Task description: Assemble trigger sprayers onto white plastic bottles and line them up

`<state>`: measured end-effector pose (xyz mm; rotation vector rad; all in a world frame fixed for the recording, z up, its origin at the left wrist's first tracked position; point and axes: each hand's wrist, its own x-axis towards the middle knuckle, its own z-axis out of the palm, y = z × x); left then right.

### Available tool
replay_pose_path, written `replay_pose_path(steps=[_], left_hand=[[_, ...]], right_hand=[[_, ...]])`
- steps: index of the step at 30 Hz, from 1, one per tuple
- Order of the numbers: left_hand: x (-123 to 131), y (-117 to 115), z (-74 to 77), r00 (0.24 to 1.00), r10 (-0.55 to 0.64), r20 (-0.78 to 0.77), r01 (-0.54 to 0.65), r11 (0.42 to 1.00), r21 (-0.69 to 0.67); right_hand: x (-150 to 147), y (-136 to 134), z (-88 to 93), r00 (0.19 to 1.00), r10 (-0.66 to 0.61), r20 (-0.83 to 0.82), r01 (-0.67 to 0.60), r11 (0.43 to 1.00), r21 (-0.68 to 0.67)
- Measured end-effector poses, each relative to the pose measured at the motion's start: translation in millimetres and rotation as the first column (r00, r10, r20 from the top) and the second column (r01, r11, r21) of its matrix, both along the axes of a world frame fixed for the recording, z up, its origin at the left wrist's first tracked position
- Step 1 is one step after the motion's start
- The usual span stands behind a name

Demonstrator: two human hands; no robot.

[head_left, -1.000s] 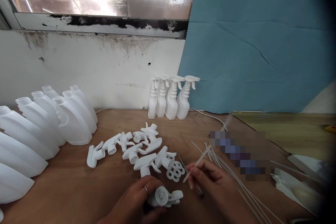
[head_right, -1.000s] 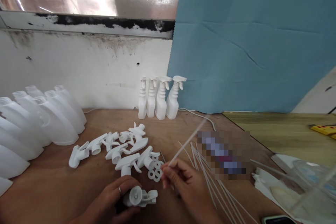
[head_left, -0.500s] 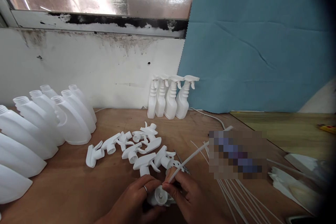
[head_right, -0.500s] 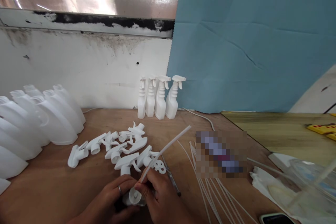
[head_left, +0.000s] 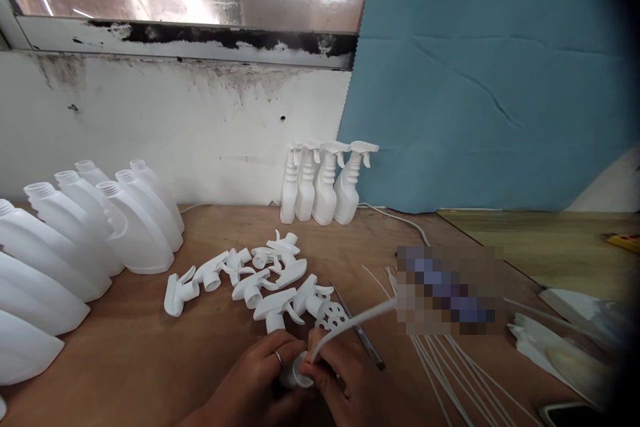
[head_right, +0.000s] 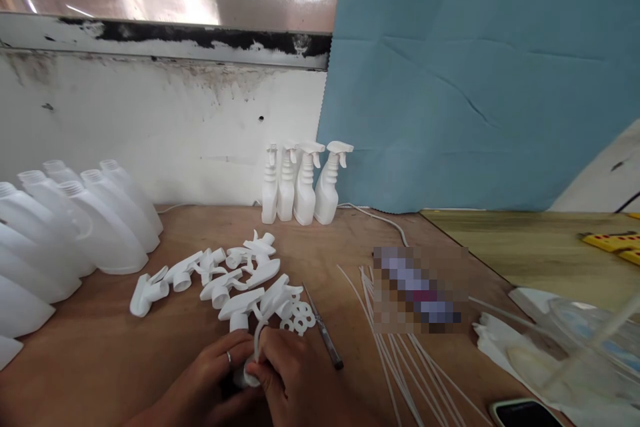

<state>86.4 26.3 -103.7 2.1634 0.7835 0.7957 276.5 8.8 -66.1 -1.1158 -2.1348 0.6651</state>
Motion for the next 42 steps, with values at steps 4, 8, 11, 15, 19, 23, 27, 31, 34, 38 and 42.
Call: replay_pose_path(steps=[4, 8, 11, 15, 19, 23, 27, 31, 34, 38, 42], left_hand=[[2, -1, 3.1, 1.0, -0.007, 0.0, 0.007, 0.999, -0.042], [2, 1, 0.4, 1.0, 0.022, -0.021, -0.022, 0.999, -0.039], [0, 1, -4.3, 0.997, 0.009, 0.075, -0.006, 0.999, -0.035], [-1, -2, -4.3, 0.948, 0.105, 0.301, -0.036, 0.974, -0.224], [-1, 0, 6.1, 0.906, 0.135, 0.402, -0.09, 0.988, -0.128], [-12, 9, 20.0, 0.958, 0.111, 0.266, -0.17, 0.963, 0.209], [-48, 25, 26.8, 0.975, 0.214, 0.06, -0.21, 0.799, 0.564], [-98, 49, 31.6, 0.85, 0.522, 0.066, -0.361, 0.488, 0.795], [-130, 66, 34.3, 0.569, 0.783, 0.251, -0.624, 0.212, 0.752], [-154, 79, 32.4, 0.351, 0.895, 0.276, -0.758, 0.099, 0.644], [-160, 85, 29.9, 0.249, 0.952, 0.178, -0.814, 0.106, 0.571]], right_hand=[[-4, -2, 1.3, 1.0, 0.009, 0.01, -0.009, 1.0, -0.014], [-5, 1, 2.8, 0.995, -0.035, -0.088, 0.026, 0.994, -0.106], [2, 6, -1.1, 0.955, -0.006, -0.297, -0.062, 0.973, -0.221], [12, 11, -9.3, 0.896, -0.05, -0.442, -0.115, 0.934, -0.338], [14, 7, -12.0, 0.876, -0.133, -0.464, -0.07, 0.916, -0.394], [22, 0, -9.4, 0.725, -0.24, -0.646, -0.125, 0.876, -0.467], [49, 3, -4.0, 0.575, -0.484, -0.66, 0.016, 0.813, -0.582], [80, 13, 1.3, 0.439, -0.534, -0.722, 0.05, 0.817, -0.574], [94, 17, 3.4, 0.403, -0.55, -0.731, 0.065, 0.814, -0.577], [94, 19, 2.2, 0.376, -0.566, -0.733, 0.009, 0.794, -0.608], [89, 16, 1.9, 0.39, -0.534, -0.75, -0.053, 0.8, -0.597]])
